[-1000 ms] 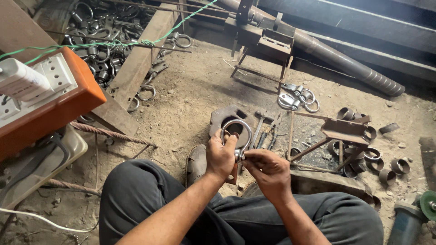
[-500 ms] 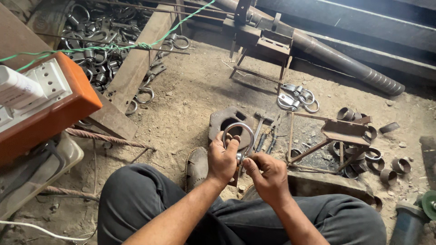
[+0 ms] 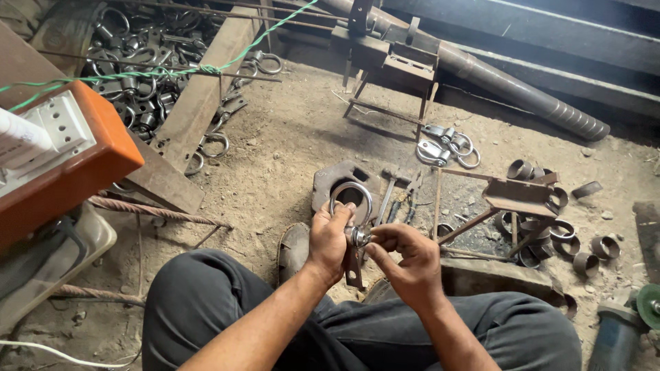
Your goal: The person sits on the floor and uses a hammer to shape a metal ring on a small anvil. They then pick up a metal shackle and a bolt, inserting the bolt into the shackle and tightening it by hand. The person continues to adjust the components to ensure they fit together properly.
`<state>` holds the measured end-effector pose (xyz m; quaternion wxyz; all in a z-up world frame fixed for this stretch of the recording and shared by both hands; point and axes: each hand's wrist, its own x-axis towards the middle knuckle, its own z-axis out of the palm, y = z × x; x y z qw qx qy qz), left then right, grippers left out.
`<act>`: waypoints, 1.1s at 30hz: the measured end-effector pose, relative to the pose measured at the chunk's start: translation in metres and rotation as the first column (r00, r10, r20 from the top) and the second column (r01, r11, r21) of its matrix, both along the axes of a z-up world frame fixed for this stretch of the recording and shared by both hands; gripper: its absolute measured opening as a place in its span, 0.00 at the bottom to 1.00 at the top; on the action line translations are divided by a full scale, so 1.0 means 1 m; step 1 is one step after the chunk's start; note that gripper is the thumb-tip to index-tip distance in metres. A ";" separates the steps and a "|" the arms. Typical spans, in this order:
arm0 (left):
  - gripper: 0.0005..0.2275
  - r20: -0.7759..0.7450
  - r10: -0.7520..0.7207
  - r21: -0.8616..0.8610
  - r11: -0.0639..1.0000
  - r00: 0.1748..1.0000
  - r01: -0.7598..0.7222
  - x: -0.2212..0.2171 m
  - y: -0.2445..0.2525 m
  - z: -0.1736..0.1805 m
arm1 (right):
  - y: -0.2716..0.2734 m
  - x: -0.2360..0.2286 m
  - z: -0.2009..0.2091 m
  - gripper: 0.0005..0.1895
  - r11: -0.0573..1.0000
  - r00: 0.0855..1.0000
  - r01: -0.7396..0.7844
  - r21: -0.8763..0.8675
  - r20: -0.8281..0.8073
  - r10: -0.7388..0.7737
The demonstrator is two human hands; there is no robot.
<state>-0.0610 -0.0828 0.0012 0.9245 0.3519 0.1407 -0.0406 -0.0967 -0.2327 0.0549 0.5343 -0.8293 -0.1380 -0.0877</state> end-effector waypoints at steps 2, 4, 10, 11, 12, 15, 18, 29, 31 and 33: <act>0.05 0.002 -0.013 -0.017 1.000 1.000 0.013 -0.002 -0.001 0.002 | 0.002 0.000 0.002 0.11 0.999 1.000 -0.015 -0.032 0.026 0.016; 0.03 0.020 -0.024 -0.040 0.999 1.000 0.024 -0.004 -0.003 0.004 | 0.003 0.000 0.001 0.12 0.999 0.999 -0.023 -0.048 0.026 0.024; 0.02 0.009 -0.044 -0.018 0.999 0.999 0.044 -0.006 -0.004 0.007 | 0.002 -0.003 0.000 0.09 1.000 0.999 -0.022 0.004 -0.024 0.022; 0.02 0.015 -0.043 -0.016 0.999 0.999 0.043 -0.006 -0.005 0.007 | 0.001 -0.003 0.002 0.09 1.000 0.999 -0.028 0.008 -0.026 0.029; 0.02 0.020 -0.042 -0.013 0.999 0.999 0.042 -0.006 -0.005 0.006 | 0.001 -0.002 0.003 0.09 0.999 0.999 -0.035 0.012 -0.029 0.035; 0.03 0.022 -0.047 0.001 0.999 0.999 0.047 -0.005 -0.006 0.002 | -0.001 0.000 0.010 0.08 0.997 0.997 -0.077 -0.001 0.026 0.077; 0.04 0.011 -0.051 0.003 0.999 0.999 0.051 -0.005 -0.005 0.002 | 0.000 -0.001 0.013 0.08 0.998 0.998 -0.050 -0.037 0.040 0.051; 0.08 0.119 -0.076 0.284 0.958 0.990 0.039 -0.009 0.000 0.036 | -0.011 0.003 -0.025 0.10 0.802 0.892 0.071 0.593 -0.398 0.215; 0.09 0.159 -0.087 0.335 0.942 0.983 0.029 -0.010 0.004 0.041 | -0.011 0.004 -0.031 0.10 0.700 0.871 0.075 0.711 -0.388 0.301; 0.09 0.165 -0.068 0.490 0.871 0.984 -0.022 -0.010 0.005 0.044 | -0.011 0.004 -0.032 0.10 0.735 0.874 0.052 0.676 -0.387 0.295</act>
